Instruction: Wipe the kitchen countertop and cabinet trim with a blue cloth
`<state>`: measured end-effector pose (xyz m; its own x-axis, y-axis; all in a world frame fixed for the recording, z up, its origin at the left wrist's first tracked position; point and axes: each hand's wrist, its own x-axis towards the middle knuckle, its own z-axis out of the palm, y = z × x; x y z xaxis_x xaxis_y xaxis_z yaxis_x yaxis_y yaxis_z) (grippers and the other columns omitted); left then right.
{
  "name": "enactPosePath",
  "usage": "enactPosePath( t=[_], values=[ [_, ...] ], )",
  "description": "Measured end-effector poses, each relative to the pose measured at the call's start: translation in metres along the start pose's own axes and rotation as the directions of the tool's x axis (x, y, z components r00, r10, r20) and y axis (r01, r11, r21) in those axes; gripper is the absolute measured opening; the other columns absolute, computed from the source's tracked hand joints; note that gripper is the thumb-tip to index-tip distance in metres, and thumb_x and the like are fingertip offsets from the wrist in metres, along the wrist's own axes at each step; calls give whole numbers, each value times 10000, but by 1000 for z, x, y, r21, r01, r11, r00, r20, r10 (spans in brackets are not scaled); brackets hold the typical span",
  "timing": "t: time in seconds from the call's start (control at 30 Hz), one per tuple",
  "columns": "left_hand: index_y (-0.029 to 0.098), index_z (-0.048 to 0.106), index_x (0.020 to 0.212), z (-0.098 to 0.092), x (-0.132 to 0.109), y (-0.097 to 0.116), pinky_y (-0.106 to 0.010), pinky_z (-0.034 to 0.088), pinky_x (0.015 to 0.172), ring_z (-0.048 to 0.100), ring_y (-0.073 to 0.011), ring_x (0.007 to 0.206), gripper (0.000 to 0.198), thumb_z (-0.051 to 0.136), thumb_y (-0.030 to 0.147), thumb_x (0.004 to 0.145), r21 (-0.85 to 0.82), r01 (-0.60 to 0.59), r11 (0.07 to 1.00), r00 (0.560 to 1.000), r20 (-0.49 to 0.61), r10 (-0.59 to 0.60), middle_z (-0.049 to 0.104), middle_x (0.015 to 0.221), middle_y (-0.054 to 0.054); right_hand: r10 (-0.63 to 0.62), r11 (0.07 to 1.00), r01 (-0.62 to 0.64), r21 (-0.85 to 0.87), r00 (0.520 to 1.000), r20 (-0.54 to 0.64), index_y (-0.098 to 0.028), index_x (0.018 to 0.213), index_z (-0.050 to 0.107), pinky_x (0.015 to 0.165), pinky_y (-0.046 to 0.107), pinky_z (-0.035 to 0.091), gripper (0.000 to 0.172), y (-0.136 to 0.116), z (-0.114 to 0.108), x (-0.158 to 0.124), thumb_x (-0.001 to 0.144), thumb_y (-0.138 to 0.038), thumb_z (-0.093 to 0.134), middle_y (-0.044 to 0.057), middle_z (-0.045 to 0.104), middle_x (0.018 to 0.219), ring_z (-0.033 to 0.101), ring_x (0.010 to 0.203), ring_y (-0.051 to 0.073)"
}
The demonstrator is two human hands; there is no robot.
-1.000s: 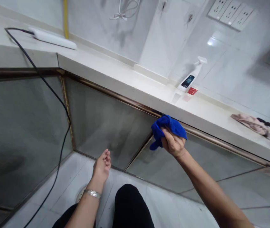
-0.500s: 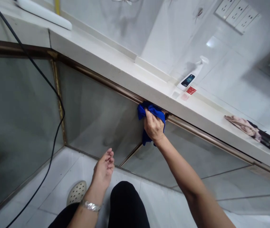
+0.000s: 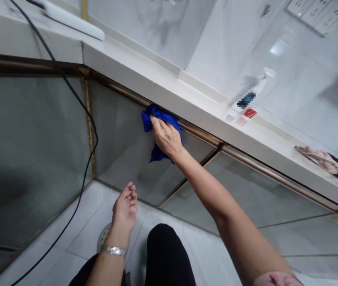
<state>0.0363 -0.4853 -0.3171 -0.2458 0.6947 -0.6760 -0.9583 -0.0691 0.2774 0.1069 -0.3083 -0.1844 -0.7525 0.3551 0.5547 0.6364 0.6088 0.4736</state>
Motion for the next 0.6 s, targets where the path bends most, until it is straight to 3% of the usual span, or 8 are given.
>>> enactPosePath(
  t=[0.23,0.37,0.5,0.6],
  values=[
    [130,638,903,-8,-1,3,-78,282,362,493,5,468,247,494,-49,811,-38,-37,999,999,13,38,605,741,23,-14,989,6,-147,999,-51,-149,1453,574,1030,246,459,440,54,-12,-94,1041,-191,426,125,709,1322,666,1157,189],
    [131,645,901,-11,-1,-4,-83,275,378,483,8,471,233,509,-36,810,-46,-22,999,999,28,23,613,747,18,47,968,-35,-247,998,42,-179,1474,575,966,271,484,478,80,-27,-159,1003,-253,534,145,746,1232,703,1066,217],
    [129,652,881,-11,-5,-17,-93,285,413,490,4,493,188,567,-12,789,-32,0,999,998,57,2,625,756,9,-5,949,42,-312,993,119,-179,1464,590,990,361,488,491,87,-30,-202,991,-304,543,166,763,1137,700,1047,267],
    [128,667,894,-8,-10,-31,-99,286,439,502,0,520,198,587,6,760,-2,17,1000,996,90,-17,629,768,5,20,936,25,-351,992,124,-154,1434,616,1004,449,490,484,77,-17,-208,1002,-348,518,206,754,1114,677,1085,328]
  ],
)
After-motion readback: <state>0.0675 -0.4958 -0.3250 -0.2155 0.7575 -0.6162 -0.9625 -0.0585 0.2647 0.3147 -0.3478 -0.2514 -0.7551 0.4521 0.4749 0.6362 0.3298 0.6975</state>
